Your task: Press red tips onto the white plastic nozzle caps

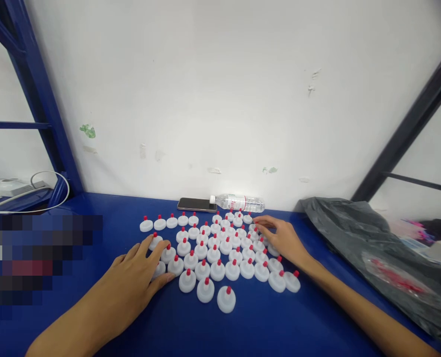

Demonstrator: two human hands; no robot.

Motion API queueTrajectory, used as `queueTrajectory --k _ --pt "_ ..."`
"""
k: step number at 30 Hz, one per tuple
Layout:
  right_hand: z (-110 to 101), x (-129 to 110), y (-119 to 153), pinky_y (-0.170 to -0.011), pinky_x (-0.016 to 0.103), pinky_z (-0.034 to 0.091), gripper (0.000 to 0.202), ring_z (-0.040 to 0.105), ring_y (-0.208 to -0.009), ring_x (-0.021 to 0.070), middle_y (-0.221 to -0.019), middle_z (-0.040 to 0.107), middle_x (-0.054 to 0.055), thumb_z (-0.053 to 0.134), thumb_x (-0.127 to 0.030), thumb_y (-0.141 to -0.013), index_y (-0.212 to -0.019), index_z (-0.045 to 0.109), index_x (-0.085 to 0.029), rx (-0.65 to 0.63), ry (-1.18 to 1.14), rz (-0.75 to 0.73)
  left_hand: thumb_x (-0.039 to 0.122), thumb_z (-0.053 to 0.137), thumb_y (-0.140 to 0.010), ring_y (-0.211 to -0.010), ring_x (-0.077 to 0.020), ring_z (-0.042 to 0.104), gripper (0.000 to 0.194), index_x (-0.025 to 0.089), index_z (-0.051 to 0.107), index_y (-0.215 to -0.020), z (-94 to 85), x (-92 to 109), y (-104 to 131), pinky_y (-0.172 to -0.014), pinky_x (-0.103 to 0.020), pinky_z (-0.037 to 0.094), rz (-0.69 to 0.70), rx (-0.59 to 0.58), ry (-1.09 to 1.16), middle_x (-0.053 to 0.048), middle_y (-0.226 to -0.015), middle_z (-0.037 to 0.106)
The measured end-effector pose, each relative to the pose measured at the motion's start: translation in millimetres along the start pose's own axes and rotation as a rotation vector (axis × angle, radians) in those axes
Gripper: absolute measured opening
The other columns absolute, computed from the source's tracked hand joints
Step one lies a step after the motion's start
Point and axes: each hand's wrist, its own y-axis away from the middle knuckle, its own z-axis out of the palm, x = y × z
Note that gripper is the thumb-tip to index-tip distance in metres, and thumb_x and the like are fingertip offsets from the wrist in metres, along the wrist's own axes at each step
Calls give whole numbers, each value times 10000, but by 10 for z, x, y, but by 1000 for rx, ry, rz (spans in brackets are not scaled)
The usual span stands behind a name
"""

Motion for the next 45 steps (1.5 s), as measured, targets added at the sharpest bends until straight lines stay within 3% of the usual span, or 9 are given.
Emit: queueTrajectory --k 3,6,11,16,22,30,37,45 --pt "1 17 -9 -931 490 606 203 776 -993 319 -1015 827 24 711 -429 -866 -1019 783 -315 16 11 -8 467 422 -1034 -1516 -372 465 599 248 499 -1586 -14 13 1 -1125 -557 486 1 -3 -11 -166 -1653 472" --pt "6 47 -13 -913 476 606 196 772 -944 299 -972 819 26 731 -461 -863 -984 764 -311 23 16 -11 474 417 -1034 -1499 -373 486 603 249 498 -1588 -28 25 1 -1121 -552 493 4 -4 -14 -162 -1646 481" --pt "23 91 -22 -922 477 589 377 752 -919 238 -990 801 57 734 -510 -920 -1158 736 -217 24 30 16 467 425 -1031 -1511 -379 470 603 246 504 -1586 -31 27 4 -1129 -555 486 -9 -5 -17 -168 -1654 470" --pt "2 32 -12 -956 500 591 292 760 -958 311 -1010 815 52 715 -588 -895 -943 779 -307 52 -6 20 463 426 -1040 -1502 -381 482 594 245 502 -1588 -36 34 3 -1121 -553 493 -1 -5 -28 -176 -1647 477" --pt "-43 -17 4 -974 497 593 345 746 -1143 334 -1296 760 94 641 -624 -938 -969 647 -281 162 -99 49 485 422 -1045 -1496 -379 490 586 256 510 -1577 -38 32 12 -1114 -552 500 -1 1 -24 -167 -1636 492" --pt "-35 -66 6 -902 406 575 359 743 -1030 281 -1096 791 61 627 -593 -954 -1017 704 -248 205 -68 19 484 454 -1039 -1470 -364 521 576 275 503 -1574 8 17 -8 -1103 -557 510 8 18 -25 -147 -1632 496" --pt "-25 -40 9 -864 365 553 379 747 -1008 275 -1097 795 46 586 -598 -985 -1048 742 -258 197 -42 3 509 446 -1041 -1487 -362 499 589 277 491 -1581 1 12 -5 -1108 -553 496 15 2 -27 -145 -1641 486" --pt "-34 -66 22 -844 366 539 396 739 -1054 292 -1106 795 69 519 -591 -1018 -1018 722 -251 192 -16 0 561 393 -1049 -1462 -391 525 677 317 309 -1675 104 -37 -23 -1079 -584 505 50 95 21 -148 -1617 513"
